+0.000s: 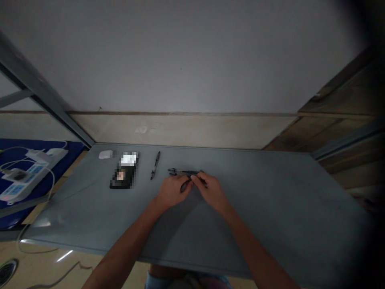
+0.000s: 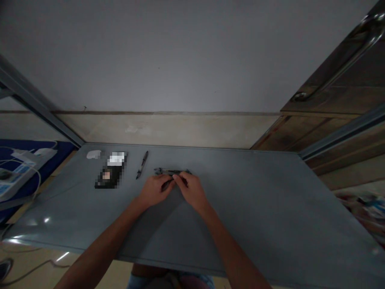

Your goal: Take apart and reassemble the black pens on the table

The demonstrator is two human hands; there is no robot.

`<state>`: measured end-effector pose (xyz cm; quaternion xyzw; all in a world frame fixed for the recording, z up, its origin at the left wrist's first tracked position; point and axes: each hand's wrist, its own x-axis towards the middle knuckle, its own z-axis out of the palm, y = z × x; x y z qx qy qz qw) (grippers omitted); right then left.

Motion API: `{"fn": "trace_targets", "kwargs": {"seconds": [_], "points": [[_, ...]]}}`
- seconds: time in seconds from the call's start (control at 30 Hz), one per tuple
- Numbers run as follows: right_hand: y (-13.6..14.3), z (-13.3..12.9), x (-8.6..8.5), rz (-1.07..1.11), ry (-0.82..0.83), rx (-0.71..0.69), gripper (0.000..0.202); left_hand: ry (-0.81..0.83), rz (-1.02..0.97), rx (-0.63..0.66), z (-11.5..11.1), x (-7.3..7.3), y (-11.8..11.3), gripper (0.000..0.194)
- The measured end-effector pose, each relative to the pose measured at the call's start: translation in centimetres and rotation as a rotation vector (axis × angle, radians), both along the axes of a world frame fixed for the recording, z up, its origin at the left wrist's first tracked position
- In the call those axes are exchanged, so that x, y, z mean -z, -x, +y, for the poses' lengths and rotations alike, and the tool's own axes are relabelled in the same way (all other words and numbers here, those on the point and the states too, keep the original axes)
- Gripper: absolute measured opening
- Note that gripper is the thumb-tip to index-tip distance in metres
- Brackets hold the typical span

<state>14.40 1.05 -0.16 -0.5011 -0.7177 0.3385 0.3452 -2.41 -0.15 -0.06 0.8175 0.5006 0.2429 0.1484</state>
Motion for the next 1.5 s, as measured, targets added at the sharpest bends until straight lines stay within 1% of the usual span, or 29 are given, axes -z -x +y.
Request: {"fn": "trace_targets", "kwargs": {"seconds": [0.1,0.2,0.3,0.37,0.43,0.5,0.57,0.63,0.7,0.77,0.83,0.9,0.97,1.03,1.13,1.2,1.33,1.43,1.5], "points": [[-0.4,0.2,-0.3,0.079,0.017,0.036,0.031,0.023,-0.067,-0.038,0.2,-0.2,0.1,0.036],[-0.9,0.6,-0.7,0.128,0.032,0.122,0.029,0.07,-0.164,-0.153,0.6,-0.3,0.4,0.046],[-1.3,0.8,-1.1,0.146,0.034,0.205,0.03,0.104,-0.244,-0.282,1.2,-0.1,0.9,0.047],[-1.3,0.8,-1.3,0.151,0.039,0.211,0.03,0.126,-0.3,-0.31,1.5,0.1,1.1,0.046],[-1.3,0.7,-1.5,0.142,0.039,0.184,0.031,0.149,-0.368,-0.302,1.6,0.1,1.3,0.045],[-1.2,0.5,-1.6,0.127,0.047,0.154,0.038,0.159,-0.416,-0.288,1.6,0.0,1.3,0.043],[-1.2,0.3,-1.6,0.118,0.078,0.141,0.047,0.153,-0.429,-0.282,1.5,-0.2,1.3,0.041],[-1.1,0.2,-1.6,0.121,0.107,0.142,0.051,0.155,-0.442,-0.27,1.4,-0.3,1.2,0.038],[-1.0,0.3,-1.5,0.135,0.108,0.137,0.048,0.179,-0.48,-0.254,1.3,-0.4,1.2,0.036],[-0.9,0.4,-1.4,0.168,0.092,0.124,0.038,0.213,-0.523,-0.251,1.3,-0.3,1.1,0.037],[-0.8,0.4,-1.4,0.21,0.091,0.118,0.029,0.243,-0.559,-0.271,1.3,-0.2,1.0,0.04],[-0.7,0.4,-1.5,0.248,0.101,0.126,0.025,0.281,-0.597,-0.296,1.4,0.1,0.9,0.045],[-0.7,0.4,-1.5,0.266,0.112,0.131,0.025,0.323,-0.629,-0.292,1.5,0.3,0.9,0.048],[-0.8,0.4,-1.6,0.254,0.12,0.129,0.03,0.335,-0.628,-0.267,1.6,0.4,0.9,0.049],[-0.9,0.3,-1.6,0.214,0.14,0.142,0.042,0.303,-0.575,-0.243,1.5,0.2,0.9,0.048],[-1.0,0.3,-1.6,0.194,0.142,0.154,0.045,0.291,-0.55,-0.241,1.4,-0.1,0.9,0.047],[-1.0,0.4,-1.5,0.203,0.105,0.14,0.038,0.29,-0.569,-0.231,1.3,-0.4,0.8,0.042],[-1.0,0.5,-1.3,0.246,0.093,0.126,0.031,0.311,-0.643,-0.227,1.3,-0.2,0.7,0.034],[-1.0,0.6,-1.1,0.265,0.097,0.118,0.029,0.34,-0.71,-0.247,1.4,0.1,0.7,0.028]]}}
